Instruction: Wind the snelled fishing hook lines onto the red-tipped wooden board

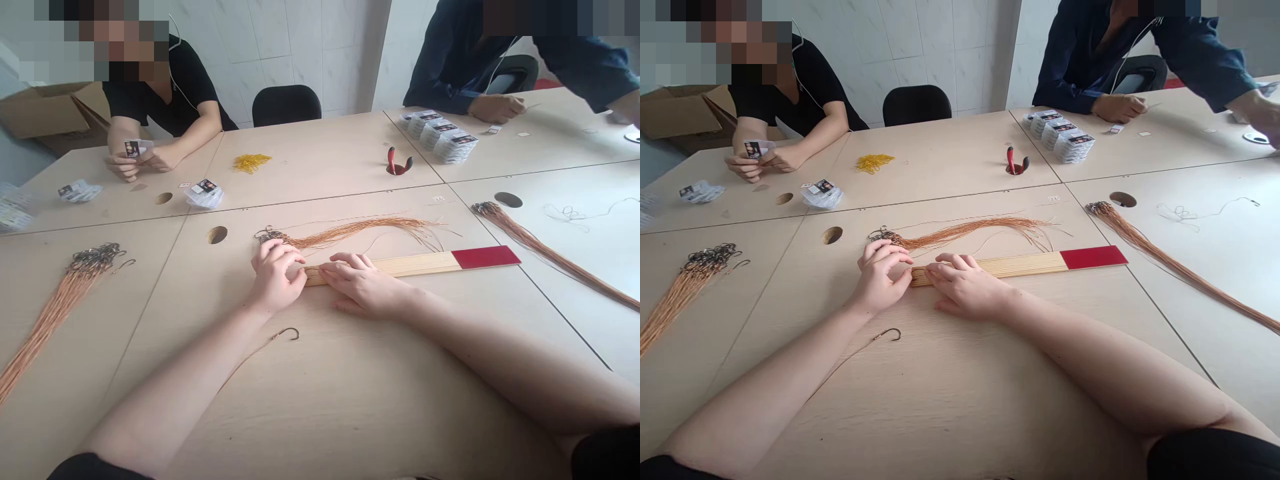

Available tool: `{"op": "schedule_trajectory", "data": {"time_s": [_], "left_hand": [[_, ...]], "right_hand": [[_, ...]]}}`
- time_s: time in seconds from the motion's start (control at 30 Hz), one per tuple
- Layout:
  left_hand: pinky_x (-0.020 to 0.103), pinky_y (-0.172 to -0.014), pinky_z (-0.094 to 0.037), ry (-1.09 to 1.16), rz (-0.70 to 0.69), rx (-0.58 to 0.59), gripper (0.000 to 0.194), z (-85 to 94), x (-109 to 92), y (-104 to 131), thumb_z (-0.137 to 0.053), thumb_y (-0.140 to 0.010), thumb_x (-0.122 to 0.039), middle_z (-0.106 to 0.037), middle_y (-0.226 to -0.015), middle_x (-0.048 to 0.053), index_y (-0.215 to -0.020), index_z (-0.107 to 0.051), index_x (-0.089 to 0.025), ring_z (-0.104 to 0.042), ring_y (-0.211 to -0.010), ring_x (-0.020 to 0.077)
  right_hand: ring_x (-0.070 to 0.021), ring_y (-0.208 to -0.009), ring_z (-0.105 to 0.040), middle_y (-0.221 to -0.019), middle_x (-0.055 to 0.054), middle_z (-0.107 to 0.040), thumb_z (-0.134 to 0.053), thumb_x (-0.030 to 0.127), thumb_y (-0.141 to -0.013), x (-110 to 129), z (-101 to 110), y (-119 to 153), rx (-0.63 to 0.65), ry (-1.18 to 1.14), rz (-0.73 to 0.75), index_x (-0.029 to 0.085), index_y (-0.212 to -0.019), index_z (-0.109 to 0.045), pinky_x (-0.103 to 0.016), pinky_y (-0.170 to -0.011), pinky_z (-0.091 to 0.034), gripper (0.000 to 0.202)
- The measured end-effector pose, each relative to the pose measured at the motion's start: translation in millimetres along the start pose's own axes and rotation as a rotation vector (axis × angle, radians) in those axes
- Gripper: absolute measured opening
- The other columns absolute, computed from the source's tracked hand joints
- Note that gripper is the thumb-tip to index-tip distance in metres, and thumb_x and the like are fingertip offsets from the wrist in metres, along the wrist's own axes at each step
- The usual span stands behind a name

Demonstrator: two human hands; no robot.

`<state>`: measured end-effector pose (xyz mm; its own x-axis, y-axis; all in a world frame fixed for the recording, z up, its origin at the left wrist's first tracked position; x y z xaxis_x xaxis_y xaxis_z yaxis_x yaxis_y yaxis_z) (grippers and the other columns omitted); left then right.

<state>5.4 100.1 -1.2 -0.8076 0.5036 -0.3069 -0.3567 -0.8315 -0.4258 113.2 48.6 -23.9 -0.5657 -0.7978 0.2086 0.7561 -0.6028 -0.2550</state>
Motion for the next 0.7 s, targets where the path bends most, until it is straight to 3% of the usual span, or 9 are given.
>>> {"op": "schedule_trajectory", "data": {"time_s": [0.23, 0.7], "left_hand": [[0.045, -0.095, -0.031, -0.025, 0.052, 0.029, 0.003, -2.5, 4.8, 1.8, -0.058, -0.072, -0.022, -0.065, -0.092, 0.001, -0.07, -0.059, -0.023, -0.041, -0.114, 0.0262], [0.047, -0.093, -0.032, -0.015, 0.008, 0.034, 0.004, -8.6, 5.0, 3.0, -0.058, -0.071, -0.02, -0.066, -0.091, 0.002, -0.072, -0.06, -0.023, -0.042, -0.112, 0.0281]], "right_hand": [[-0.0274, -0.119, -0.034, -0.126, -0.011, -0.049, -0.043, 0.021, -0.087, -0.9, 10.2, 0.1, -0.108, 0.031, -0.001, 0.014, -0.129, -0.044, -0.044, -0.092, -0.037, 0.042], [-0.0237, -0.115, -0.04, -0.121, -0.007, -0.055, -0.045, 0.023, -0.088, -6.2, 8.9, -4.0, -0.116, -0.069, -0.02, 0.019, -0.112, -0.058, -0.042, -0.094, -0.039, 0.027]]}}
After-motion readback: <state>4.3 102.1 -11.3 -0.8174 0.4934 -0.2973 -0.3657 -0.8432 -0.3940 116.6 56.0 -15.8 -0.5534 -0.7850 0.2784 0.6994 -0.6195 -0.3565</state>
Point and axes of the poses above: each hand's wrist, its own y-axis away from the middle knuckle, its own z-axis out of the back of the hand, x = y × z, the point moved 10 cm from there along -y, towards the middle knuckle
